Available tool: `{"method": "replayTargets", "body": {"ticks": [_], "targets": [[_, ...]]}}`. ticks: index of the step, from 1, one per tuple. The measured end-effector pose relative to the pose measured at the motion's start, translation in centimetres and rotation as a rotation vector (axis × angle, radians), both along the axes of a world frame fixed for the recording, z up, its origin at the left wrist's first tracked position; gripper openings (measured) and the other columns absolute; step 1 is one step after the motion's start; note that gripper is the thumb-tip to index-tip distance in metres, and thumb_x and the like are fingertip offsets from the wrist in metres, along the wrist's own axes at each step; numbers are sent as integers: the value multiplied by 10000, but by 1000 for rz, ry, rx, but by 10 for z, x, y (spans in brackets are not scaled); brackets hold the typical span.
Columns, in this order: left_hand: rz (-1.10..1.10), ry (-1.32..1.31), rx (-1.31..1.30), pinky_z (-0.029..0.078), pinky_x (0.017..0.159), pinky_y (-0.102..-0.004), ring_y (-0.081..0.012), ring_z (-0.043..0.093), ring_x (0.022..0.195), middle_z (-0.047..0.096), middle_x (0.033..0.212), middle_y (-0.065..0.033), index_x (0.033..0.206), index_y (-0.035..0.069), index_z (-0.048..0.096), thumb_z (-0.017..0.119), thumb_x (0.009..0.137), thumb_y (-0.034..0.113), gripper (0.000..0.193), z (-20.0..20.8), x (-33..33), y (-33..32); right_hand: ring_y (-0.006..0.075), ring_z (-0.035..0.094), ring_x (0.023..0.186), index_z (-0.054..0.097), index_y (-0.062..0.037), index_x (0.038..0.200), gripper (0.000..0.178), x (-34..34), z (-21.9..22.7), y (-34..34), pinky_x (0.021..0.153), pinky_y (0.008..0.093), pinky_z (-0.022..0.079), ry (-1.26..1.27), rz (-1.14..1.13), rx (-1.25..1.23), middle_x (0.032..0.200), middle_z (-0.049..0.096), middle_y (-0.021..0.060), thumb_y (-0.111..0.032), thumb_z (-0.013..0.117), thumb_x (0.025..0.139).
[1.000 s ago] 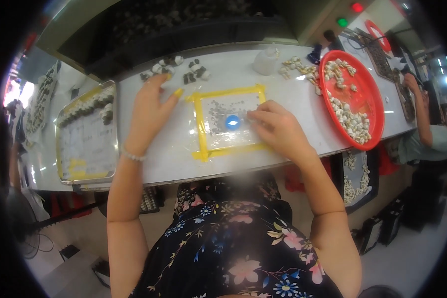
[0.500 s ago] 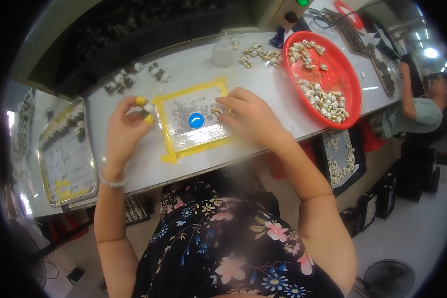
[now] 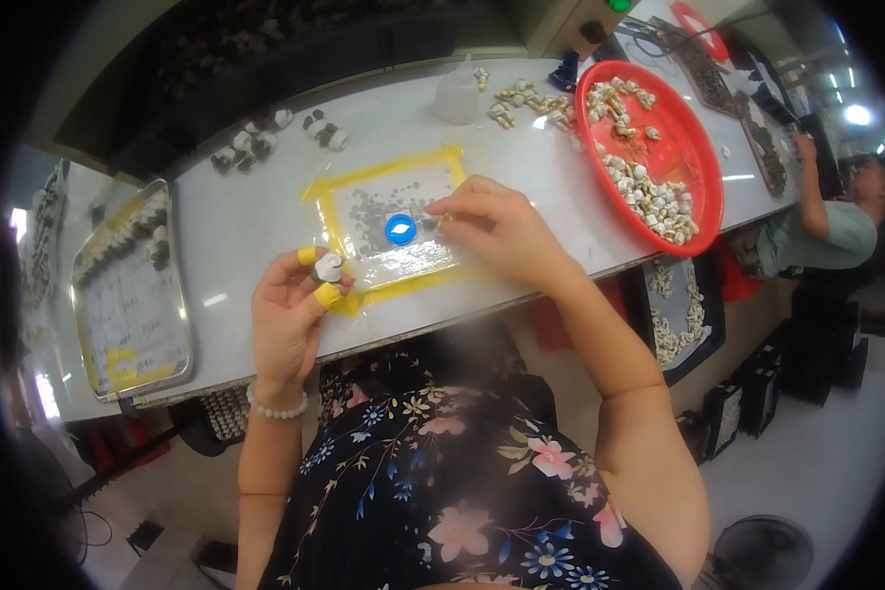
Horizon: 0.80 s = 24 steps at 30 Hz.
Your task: The person assembles plastic components onto a base plate by hand, taking the components from a tray and a container and attaching them to the base plate.
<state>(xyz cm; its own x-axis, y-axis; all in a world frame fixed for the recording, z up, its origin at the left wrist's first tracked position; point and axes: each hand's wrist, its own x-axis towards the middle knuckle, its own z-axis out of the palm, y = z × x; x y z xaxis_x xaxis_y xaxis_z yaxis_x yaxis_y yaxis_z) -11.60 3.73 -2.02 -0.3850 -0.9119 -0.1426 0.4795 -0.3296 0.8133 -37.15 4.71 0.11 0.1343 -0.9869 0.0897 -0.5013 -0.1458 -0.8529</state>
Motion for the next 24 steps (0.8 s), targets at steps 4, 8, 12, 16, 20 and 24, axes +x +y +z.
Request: {"method": "replayTargets", "body": {"ticks": [4, 8, 12, 16, 20, 24], "targets": [[-41, 52, 63, 509, 826, -323, -203, 596, 936, 582, 1026, -130, 1082, -41, 504, 630, 754, -95, 355, -4, -2, 3, 105, 542, 740, 643, -24, 931, 216, -6, -2, 5, 623, 220, 432, 51, -56, 25, 842, 554, 42, -41, 704, 724], [-12, 73, 38, 504, 836, -315, -198, 597, 933, 592, 1012, -125, 1081, -39, 514, 628, 760, -89, 344, -12, -4, 6, 119, 550, 739, 631, -17, 871, 202, -15, -4, 4, 627, 230, 449, 200, -34, -50, 871, 558, 48, -73, 733, 705], [11, 74, 8, 504, 836, -312, -198, 595, 935, 592, 1017, -127, 1099, -48, 527, 623, 762, -98, 354, -11, -6, 7, 139, 556, 738, 631, -21, 876, 218, -14, -3, 4, 638, 245, 464, 231, -28, -94, 886, 558, 58, -87, 738, 698], [36, 94, 33, 501, 843, -318, -198, 598, 924, 593, 1031, -129, 1125, -59, 533, 605, 792, -73, 341, -10, -7, 7, 188, 566, 746, 645, -40, 920, 233, -14, -4, 1, 645, 267, 476, 347, 37, -246, 875, 571, 76, -74, 718, 701], [14, 75, 10, 501, 846, -333, -198, 602, 916, 592, 1045, -130, 1124, -59, 527, 592, 822, -35, 310, -14, -5, 6, 217, 572, 755, 653, -50, 952, 245, -4, 0, -5, 649, 287, 483, 379, 84, -330, 854, 583, 85, -47, 677, 708], [30, 73, 3, 505, 839, -338, -200, 600, 926, 591, 1050, -135, 1116, -59, 518, 598, 819, -30, 310, -15, -6, 5, 221, 570, 747, 654, -47, 930, 240, 15, 4, -15, 647, 304, 480, 322, 147, -331, 837, 582, 82, -35, 661, 691]]}}
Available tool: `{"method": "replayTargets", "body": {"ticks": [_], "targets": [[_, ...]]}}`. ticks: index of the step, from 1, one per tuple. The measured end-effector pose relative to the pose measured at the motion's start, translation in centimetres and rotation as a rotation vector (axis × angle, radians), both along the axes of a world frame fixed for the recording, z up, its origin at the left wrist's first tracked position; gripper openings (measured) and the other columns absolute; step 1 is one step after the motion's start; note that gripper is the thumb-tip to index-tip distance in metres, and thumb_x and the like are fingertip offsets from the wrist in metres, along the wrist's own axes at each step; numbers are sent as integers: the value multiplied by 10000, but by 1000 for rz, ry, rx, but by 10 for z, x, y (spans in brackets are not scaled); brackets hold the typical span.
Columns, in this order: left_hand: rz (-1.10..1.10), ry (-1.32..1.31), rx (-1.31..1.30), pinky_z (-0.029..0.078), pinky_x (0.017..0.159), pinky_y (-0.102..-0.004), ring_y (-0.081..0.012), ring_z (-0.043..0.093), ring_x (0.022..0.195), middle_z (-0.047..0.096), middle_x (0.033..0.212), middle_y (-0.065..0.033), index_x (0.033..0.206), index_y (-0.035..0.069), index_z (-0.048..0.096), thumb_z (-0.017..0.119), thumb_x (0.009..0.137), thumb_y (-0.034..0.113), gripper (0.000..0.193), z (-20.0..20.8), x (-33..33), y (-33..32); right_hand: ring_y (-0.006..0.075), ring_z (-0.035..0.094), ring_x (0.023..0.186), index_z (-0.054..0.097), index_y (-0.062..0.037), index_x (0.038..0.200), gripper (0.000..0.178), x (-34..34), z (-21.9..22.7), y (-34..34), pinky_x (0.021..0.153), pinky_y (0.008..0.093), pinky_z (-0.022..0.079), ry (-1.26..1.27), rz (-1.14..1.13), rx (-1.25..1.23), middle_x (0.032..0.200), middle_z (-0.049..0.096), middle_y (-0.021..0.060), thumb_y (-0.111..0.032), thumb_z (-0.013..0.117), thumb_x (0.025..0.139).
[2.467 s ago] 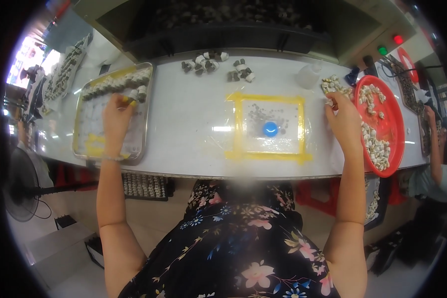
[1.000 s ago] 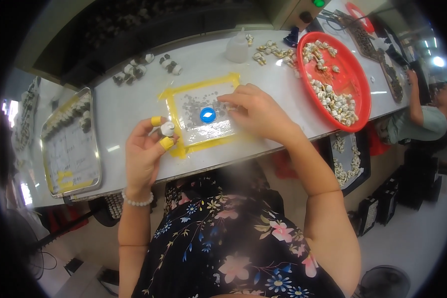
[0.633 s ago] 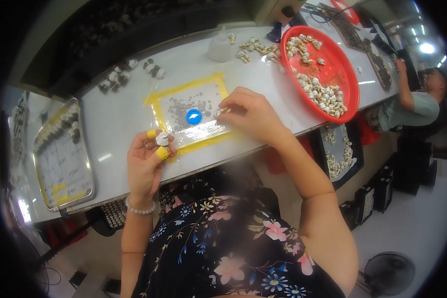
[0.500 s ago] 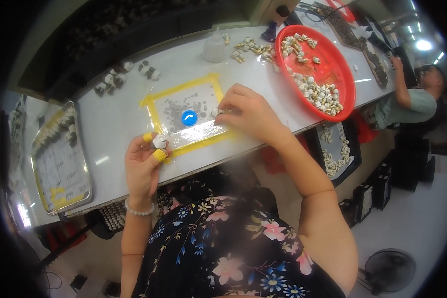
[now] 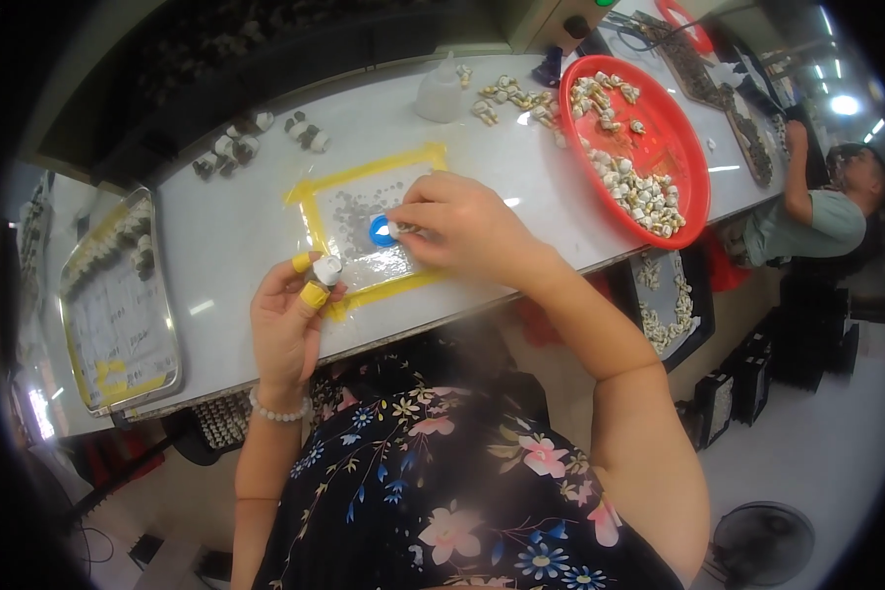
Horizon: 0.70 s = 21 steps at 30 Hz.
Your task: The person assembles plastic components onto a base plate by hand, taking the components from a tray and a container and attaching them to the base plate.
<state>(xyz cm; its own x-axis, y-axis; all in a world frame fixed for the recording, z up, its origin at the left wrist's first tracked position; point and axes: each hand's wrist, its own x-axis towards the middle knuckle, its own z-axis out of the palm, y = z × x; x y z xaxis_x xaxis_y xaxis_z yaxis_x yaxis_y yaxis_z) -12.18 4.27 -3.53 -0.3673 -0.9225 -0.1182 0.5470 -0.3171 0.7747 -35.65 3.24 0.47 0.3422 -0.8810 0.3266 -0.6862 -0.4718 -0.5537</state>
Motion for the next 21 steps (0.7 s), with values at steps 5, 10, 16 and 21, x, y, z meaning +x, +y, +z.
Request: {"method": "replayTargets", "body": {"ticks": [5, 10, 16, 21], "targets": [[-8, 3, -14, 510, 850, -353, -205, 597, 940, 590, 1048, -139, 1097, -61, 515, 607, 809, -31, 304, -1, 0, 0, 246, 552, 713, 647, -46, 862, 203, 9, 3, -11, 628, 337, 463, 174, 102, -76, 779, 563, 79, -38, 653, 659], [2, 6, -10, 512, 854, -355, -205, 599, 937, 593, 1043, -142, 1085, -65, 516, 610, 803, -42, 298, -3, 1, 1, 249, 551, 711, 646, -44, 853, 192, 15, 9, -13, 628, 336, 464, 242, 127, -99, 774, 560, 81, -34, 651, 662], [7, 9, -22, 515, 846, -341, -208, 611, 923, 603, 1029, -144, 1067, -74, 529, 609, 799, -56, 280, -2, -1, 2, 205, 563, 725, 657, -14, 934, 238, 13, 5, -3, 647, 290, 468, 1, 26, 34, 811, 584, 79, -8, 646, 696], [-3, -12, -23, 515, 843, -327, -205, 613, 921, 611, 1011, -143, 1060, -78, 538, 615, 797, -55, 275, 0, -1, 1, 157, 569, 735, 659, -10, 988, 263, 16, 7, 4, 655, 255, 453, -266, -64, 195, 839, 602, 79, -16, 645, 725]]}}
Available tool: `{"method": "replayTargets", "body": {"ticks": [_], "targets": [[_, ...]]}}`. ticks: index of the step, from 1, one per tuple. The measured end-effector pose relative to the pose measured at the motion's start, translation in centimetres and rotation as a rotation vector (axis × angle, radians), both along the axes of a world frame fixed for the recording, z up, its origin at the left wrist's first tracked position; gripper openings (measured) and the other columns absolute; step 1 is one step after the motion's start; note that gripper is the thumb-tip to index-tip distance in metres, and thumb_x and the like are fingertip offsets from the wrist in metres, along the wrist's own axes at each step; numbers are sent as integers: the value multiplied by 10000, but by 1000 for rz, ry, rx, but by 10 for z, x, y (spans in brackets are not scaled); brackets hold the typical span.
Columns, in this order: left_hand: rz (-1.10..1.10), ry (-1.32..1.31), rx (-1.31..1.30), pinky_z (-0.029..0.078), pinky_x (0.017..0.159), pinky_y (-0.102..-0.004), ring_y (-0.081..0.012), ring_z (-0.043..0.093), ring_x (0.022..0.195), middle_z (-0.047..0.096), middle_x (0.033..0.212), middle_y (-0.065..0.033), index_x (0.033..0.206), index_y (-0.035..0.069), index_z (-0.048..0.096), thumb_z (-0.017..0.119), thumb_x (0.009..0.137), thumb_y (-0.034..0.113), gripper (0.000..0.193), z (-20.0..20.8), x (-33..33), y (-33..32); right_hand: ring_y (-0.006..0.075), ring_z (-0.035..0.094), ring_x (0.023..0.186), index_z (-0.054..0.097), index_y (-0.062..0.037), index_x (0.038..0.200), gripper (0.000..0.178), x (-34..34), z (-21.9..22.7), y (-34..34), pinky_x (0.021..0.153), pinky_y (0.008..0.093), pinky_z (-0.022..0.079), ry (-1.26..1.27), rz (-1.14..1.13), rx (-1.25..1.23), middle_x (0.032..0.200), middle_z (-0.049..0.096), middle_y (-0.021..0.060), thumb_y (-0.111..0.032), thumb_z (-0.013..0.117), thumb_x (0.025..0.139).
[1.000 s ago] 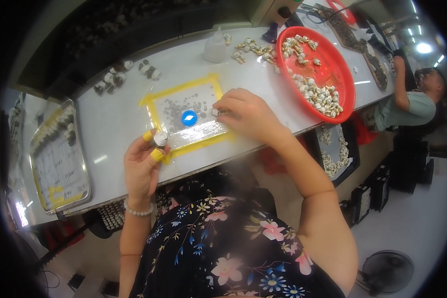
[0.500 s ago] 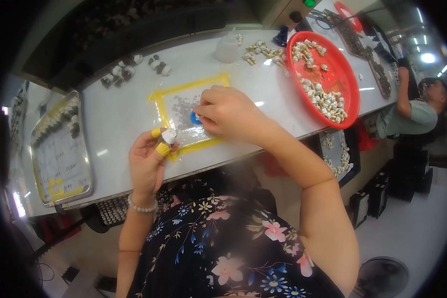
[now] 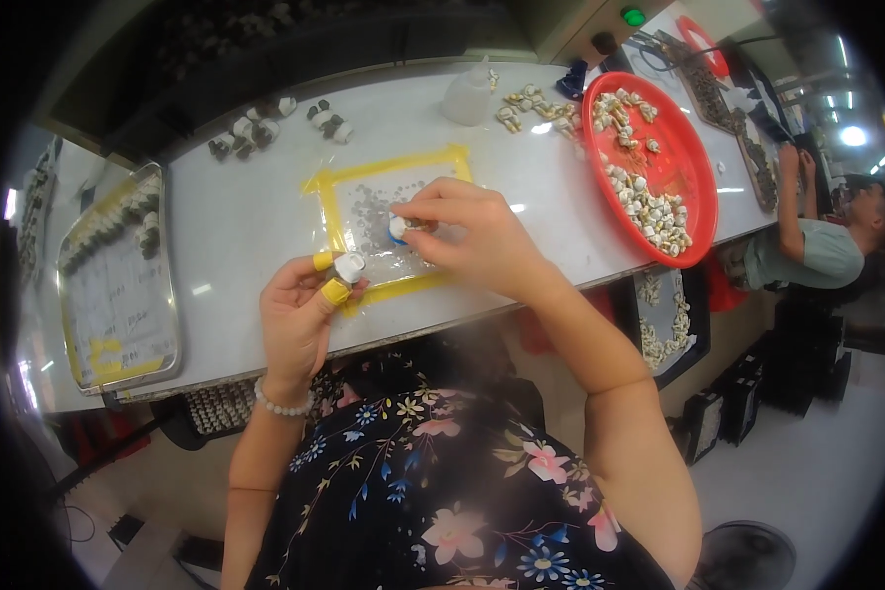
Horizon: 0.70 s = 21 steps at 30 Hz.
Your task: The person assembles plastic components onto a base plate by hand, taking the components from a tray and a container and attaching them to the base plate.
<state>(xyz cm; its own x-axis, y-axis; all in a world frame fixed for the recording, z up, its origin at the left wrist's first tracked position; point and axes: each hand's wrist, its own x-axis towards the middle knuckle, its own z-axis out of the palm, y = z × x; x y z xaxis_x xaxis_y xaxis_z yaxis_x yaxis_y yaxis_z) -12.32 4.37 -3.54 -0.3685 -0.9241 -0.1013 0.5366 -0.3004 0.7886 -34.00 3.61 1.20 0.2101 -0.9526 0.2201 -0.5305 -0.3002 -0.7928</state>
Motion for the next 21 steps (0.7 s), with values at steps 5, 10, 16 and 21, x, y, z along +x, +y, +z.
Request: {"method": "replayTargets", "body": {"ticks": [5, 10, 16, 21], "targets": [[23, -44, -27, 529, 822, -350, -234, 621, 892, 604, 1014, -165, 1069, -66, 522, 593, 824, -24, 258, -3, 0, 2, 140, 566, 753, 661, -11, 984, 249, 11, 8, 4, 663, 244, 443, -149, 58, 130, 865, 612, 73, -18, 639, 736], [23, -49, -36, 530, 837, -372, -236, 608, 931, 597, 1033, -168, 1072, -69, 521, 593, 825, -22, 261, -6, 0, 2, 146, 567, 780, 663, -11, 983, 246, 18, 8, 4, 682, 244, 443, -200, 109, 117, 868, 613, 73, -19, 641, 738], [26, -61, -29, 536, 821, -363, -237, 614, 922, 604, 1022, -171, 1048, -74, 538, 595, 824, -23, 236, -6, 1, 3, 165, 579, 795, 663, -10, 996, 254, 21, 8, 2, 690, 256, 455, -196, 173, 96, 866, 615, 82, -7, 649, 743], [-19, -116, -62, 545, 796, -348, -231, 619, 901, 613, 1001, -171, 1027, -77, 551, 603, 820, -21, 221, -6, 2, 4, 194, 586, 780, 659, -11, 1009, 267, 20, 9, 6, 688, 266, 465, -98, 216, 52, 857, 614, 92, -12, 661, 742]]}}
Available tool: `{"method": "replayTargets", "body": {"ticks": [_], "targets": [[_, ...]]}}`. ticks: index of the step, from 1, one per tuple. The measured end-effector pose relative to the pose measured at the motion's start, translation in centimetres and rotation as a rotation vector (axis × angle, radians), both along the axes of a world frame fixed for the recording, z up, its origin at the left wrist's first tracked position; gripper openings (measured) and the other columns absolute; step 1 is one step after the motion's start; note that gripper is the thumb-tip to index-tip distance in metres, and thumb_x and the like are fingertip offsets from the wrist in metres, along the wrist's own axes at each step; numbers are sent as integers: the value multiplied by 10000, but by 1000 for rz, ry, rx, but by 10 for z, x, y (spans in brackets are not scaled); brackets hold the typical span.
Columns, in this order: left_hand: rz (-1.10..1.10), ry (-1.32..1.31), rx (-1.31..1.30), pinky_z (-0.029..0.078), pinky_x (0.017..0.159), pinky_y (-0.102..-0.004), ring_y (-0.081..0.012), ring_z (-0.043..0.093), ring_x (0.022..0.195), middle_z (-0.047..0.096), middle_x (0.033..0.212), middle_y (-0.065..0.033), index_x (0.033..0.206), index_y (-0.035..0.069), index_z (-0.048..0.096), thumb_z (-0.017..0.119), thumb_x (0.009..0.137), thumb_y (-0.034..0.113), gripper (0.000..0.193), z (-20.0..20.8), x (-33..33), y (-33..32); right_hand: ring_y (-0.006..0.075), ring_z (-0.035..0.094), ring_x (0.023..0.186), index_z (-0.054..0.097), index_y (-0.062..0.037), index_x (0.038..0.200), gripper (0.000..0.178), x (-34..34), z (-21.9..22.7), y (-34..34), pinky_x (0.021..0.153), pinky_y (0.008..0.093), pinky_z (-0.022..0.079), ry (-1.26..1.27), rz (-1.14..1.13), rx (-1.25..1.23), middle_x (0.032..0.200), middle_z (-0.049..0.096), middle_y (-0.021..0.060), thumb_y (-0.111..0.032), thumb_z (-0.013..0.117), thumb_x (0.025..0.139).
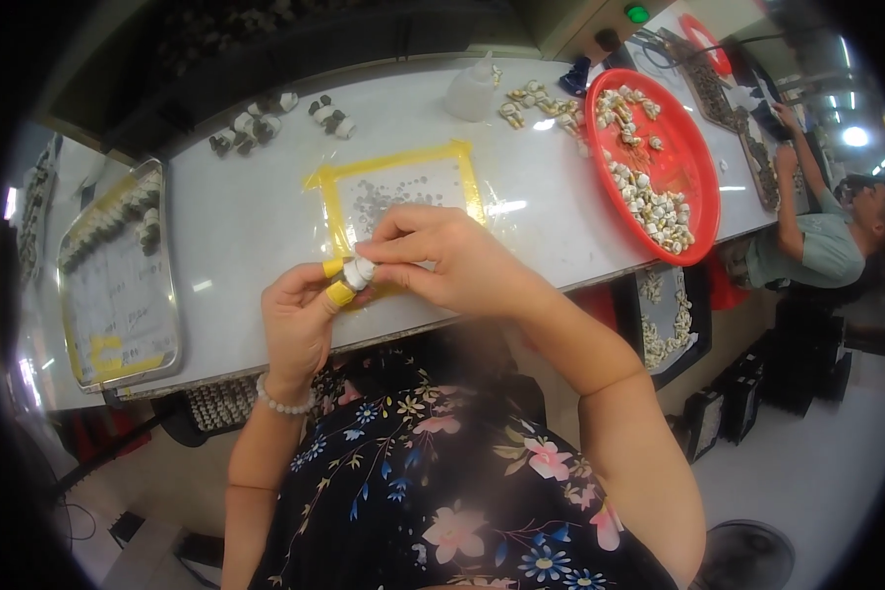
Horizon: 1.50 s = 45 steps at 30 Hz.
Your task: The person assembles plastic components onto a base plate by hand, taking the components from a tray and a container and attaching them to the base plate.
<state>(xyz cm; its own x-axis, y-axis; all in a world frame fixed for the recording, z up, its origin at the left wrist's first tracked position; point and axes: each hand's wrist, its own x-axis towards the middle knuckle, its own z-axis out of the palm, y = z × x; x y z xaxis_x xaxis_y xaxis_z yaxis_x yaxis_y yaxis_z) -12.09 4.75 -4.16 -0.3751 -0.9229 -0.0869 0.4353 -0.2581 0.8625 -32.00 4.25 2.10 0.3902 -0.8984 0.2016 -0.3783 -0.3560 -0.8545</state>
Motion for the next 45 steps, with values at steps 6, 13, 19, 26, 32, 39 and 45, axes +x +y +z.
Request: {"method": "replayTargets", "body": {"ticks": [6, 13, 19, 26, 32, 39, 45], "targets": [[-40, 22, 28, 520, 808, -293, -180, 616, 882, 621, 985, -143, 1013, -87, 556, 610, 797, -69, 223, 11, -3, 1, 206, 597, 763, 653, -10, 1016, 280, -12, 0, 3, 707, 282, 466, -37, 3, 47, 857, 622, 99, -19, 672, 737], [280, -329, -320, 443, 863, -265, -160, 558, 971, 576, 1032, -96, 1057, -35, 521, 588, 780, -79, 288, 41, 78, -16, 214, 611, 772, 637, 12, 974, 218, -90, -2, -32, 703, 302, 480, 377, -567, -95, 916, 634, 127, -74, 641, 773], [740, -886, -383, 466, 783, -247, -142, 552, 890, 571, 984, -86, 1066, -33, 520, 612, 784, -41, 297, 56, 184, -47, 235, 602, 803, 589, 19, 1042, 322, -112, -27, -70, 708, 298, 475, 652, -649, -197, 930, 626, 147, -117, 660, 760], [692, -1368, -445, 483, 674, -273, -161, 604, 746, 634, 831, -120, 994, -25, 555, 651, 730, 60, 293, 42, 227, -88, 284, 585, 791, 615, 21, 991, 220, -101, -18, -44, 704, 351, 467, 647, -580, -95, 902, 594, 145, -60, 594, 787], [612, -1478, -463, 487, 657, -304, -220, 630, 715, 648, 807, -163, 981, -32, 561, 623, 734, 61, 272, 48, 191, -91, 286, 552, 873, 624, 1, 991, 218, -80, -29, -21, 731, 353, 457, 755, -569, -389, 928, 593, 113, -44, 602, 779], [578, -1509, -574, 494, 683, -323, -252, 638, 745, 652, 864, -186, 1003, -52, 577, 579, 766, 67, 265, 43, 192, -96, 285, 556, 906, 609, -15, 1058, 264, -70, -26, -11, 787, 349, 452, 773, -603, -283, 987, 597, 130, -53, 597, 797], [540, -1564, -501, 492, 693, -337, -268, 637, 752, 649, 846, -196, 1046, -57, 582, 568, 769, 87, 313, 51, 185, -94, 296, 552, 872, 537, 22, 1106, 349, -55, -34, -5, 717, 378, 458, 802, -488, -486, 982, 612, 112, 9, 554, 758]]}}
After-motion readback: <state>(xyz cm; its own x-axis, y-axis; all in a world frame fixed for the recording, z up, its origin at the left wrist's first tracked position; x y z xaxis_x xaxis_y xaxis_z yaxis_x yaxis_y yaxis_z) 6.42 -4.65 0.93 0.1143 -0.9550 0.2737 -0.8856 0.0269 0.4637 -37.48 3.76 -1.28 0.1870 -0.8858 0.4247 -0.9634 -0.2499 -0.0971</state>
